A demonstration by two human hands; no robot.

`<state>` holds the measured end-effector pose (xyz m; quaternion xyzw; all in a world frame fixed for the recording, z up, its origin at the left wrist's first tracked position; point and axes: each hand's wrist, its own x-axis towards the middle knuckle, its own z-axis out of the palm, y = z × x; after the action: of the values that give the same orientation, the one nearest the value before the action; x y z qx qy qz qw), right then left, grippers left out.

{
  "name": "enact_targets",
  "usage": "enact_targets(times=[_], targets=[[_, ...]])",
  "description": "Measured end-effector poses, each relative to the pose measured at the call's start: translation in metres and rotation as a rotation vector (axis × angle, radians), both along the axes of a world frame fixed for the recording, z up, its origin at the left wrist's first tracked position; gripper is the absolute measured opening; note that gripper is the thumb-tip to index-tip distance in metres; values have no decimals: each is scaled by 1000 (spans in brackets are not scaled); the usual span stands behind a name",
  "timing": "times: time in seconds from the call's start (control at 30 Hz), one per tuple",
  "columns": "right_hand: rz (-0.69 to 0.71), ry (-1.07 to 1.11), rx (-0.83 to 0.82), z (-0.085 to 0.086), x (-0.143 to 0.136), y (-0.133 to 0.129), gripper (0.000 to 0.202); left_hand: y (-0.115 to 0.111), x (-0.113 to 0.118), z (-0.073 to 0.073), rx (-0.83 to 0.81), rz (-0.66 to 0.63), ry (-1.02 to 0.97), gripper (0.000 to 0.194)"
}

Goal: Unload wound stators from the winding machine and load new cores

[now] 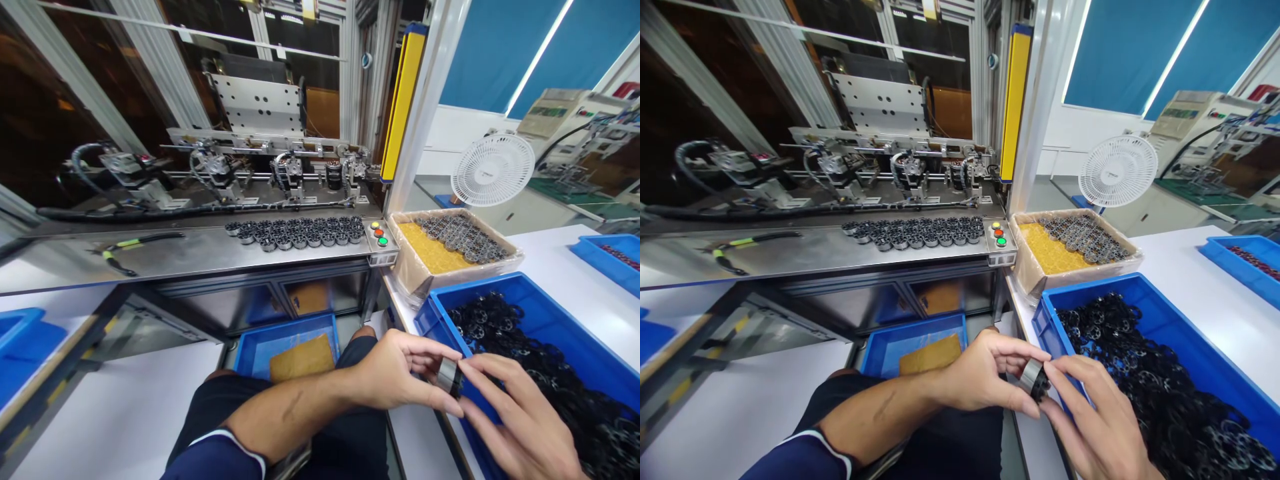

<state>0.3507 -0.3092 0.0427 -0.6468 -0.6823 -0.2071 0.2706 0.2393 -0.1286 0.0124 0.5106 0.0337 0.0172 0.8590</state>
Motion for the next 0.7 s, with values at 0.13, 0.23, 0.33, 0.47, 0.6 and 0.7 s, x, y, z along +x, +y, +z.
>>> enact_targets(times=[0.13,0.23,0.33,0.47,0.6,0.7], targets=[[0,-28,8,-1,-1,1,34,-1,1,-7,8,-45,4,86],[0,-65,9,-3,-3,3,37,-4,0,-12,18,-76,-41,84],[0,12,-11,-3,14,0,39,-6,-3,-12,111,-74,-142,67],[-548,228,-55,-14,87,-20,41,4,-4,-7,451,58,-210,45],[-795,279,-330,-53,159,-46,29,19,7,-15,282,71,-58,47],[-754,290,-564,-88,175,-52,18,24,12,-22,201,102,-33,55]])
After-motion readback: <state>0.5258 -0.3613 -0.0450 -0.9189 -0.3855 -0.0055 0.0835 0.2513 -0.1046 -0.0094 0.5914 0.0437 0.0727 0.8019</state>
